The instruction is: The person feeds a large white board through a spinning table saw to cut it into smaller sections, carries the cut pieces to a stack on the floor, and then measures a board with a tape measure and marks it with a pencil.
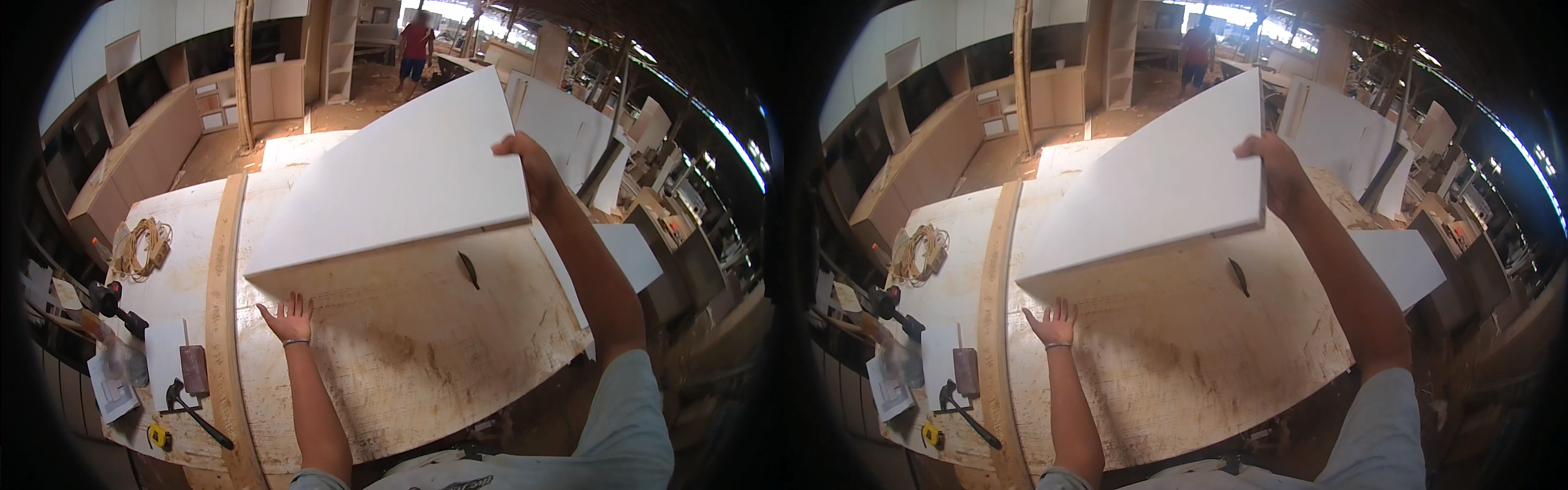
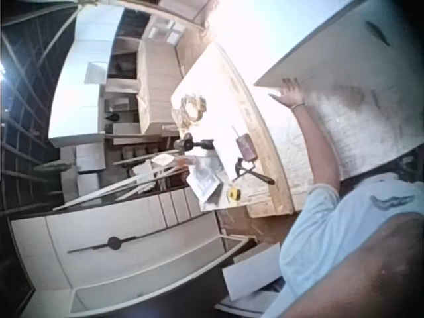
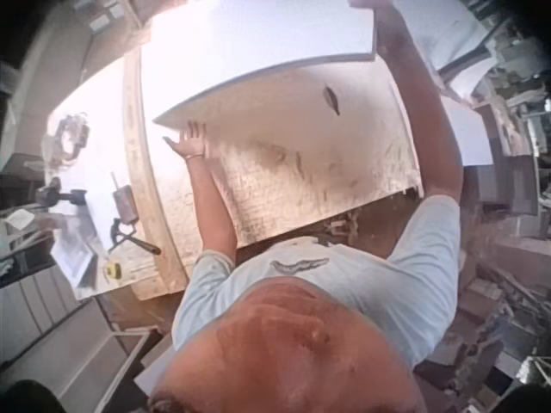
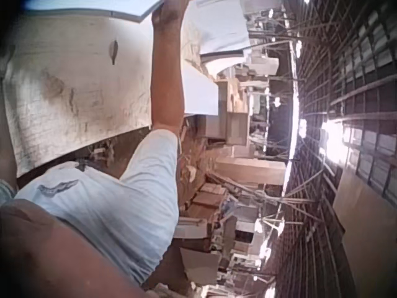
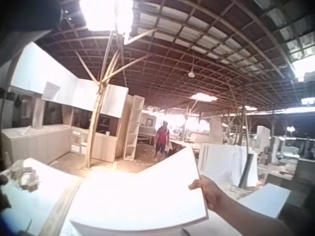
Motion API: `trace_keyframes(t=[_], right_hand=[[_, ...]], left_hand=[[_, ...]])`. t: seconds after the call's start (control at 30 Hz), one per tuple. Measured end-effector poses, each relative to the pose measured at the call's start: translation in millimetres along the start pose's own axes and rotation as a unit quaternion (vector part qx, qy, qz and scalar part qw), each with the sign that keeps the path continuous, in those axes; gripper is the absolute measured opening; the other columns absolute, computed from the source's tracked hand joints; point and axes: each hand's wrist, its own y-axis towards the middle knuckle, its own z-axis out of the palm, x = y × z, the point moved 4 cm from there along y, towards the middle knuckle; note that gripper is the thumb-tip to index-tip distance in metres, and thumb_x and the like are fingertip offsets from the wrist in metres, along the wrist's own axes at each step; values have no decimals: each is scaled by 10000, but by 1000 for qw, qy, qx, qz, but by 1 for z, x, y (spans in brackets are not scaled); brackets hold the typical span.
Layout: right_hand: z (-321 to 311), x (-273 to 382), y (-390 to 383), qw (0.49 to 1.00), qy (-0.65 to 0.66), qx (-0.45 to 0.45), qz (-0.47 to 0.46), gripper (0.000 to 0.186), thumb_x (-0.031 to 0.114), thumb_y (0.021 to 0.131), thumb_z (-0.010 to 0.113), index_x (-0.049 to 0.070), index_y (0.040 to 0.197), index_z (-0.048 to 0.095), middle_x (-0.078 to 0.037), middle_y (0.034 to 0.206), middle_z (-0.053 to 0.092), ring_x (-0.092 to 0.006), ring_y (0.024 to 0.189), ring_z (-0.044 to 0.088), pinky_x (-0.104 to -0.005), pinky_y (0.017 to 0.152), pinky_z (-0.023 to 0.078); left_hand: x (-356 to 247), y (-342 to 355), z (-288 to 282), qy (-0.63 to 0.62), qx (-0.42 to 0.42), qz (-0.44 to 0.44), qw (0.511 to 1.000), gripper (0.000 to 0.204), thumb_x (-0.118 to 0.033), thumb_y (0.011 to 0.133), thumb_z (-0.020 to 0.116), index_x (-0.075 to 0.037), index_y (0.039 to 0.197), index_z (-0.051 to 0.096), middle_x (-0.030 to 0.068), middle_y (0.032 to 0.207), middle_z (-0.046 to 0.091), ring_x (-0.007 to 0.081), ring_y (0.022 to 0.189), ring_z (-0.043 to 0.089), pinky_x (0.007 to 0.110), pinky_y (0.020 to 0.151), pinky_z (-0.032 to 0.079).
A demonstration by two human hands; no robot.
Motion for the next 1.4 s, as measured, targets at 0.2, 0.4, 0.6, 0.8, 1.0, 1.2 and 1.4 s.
trace_keyframes(t=[0.2,0.4,0.6,0.8,1.0,1.2,1.4], right_hand=[[-5,33,-205,989,-91,-30,-115,687,213,762,677,-39,1358,444,-158,1181,567,-233,1074,590,-371,921,505],[-111,25,-346,964,-163,12,-211,795,276,751,710,-33,1425,423,-168,1233,562,-255,1127,573,-401,949,488],[-265,5,-478,977,-96,17,-191,585,240,864,653,-26,1359,494,-162,1218,578,-263,1102,595,-409,933,504],[-402,-9,-473,983,-41,-8,-179,468,248,966,623,-11,1349,547,-177,1258,581,-308,1148,592,-450,965,516],[-343,-18,-467,989,39,-53,-129,686,355,955,698,3,1497,468,-230,1369,540,-383,1235,566,-520,978,547],[-251,-20,-429,962,0,215,-168,743,307,925,726,-12,1514,405,-214,1391,536,-365,1205,590,-484,1027,510],[9,21,-658,907,-65,368,-194,680,194,905,742,-18,1477,441,-220,1394,551,-343,1239,578,-451,1038,491]], left_hand=[[2,-55,-6,8,106,55,993,681,-422,986,607,-36,1502,386,171,1500,449,332,1322,507,512,1075,479],[80,-157,-67,-42,118,-43,991,599,-426,1068,432,-46,1529,383,189,1531,456,411,1398,439,587,1153,385],[127,-318,-58,-50,291,-9,955,799,-667,988,485,-119,1556,362,159,1561,427,401,1409,433,603,1157,363],[103,-470,-108,-37,269,168,948,871,-761,965,400,-130,1563,349,141,1548,438,376,1407,442,574,1157,374],[61,-612,-177,-113,279,272,914,941,-804,963,295,-96,1582,303,143,1577,393,347,1433,407,514,1173,368],[56,-710,-310,-252,152,356,887,893,-771,983,201,-122,1585,322,136,1577,401,365,1434,400,543,1178,334],[46,-796,-476,-343,73,384,854,887,-752,992,135,-131,1612,262,143,1612,350,380,1456,366,609,1189,295]])
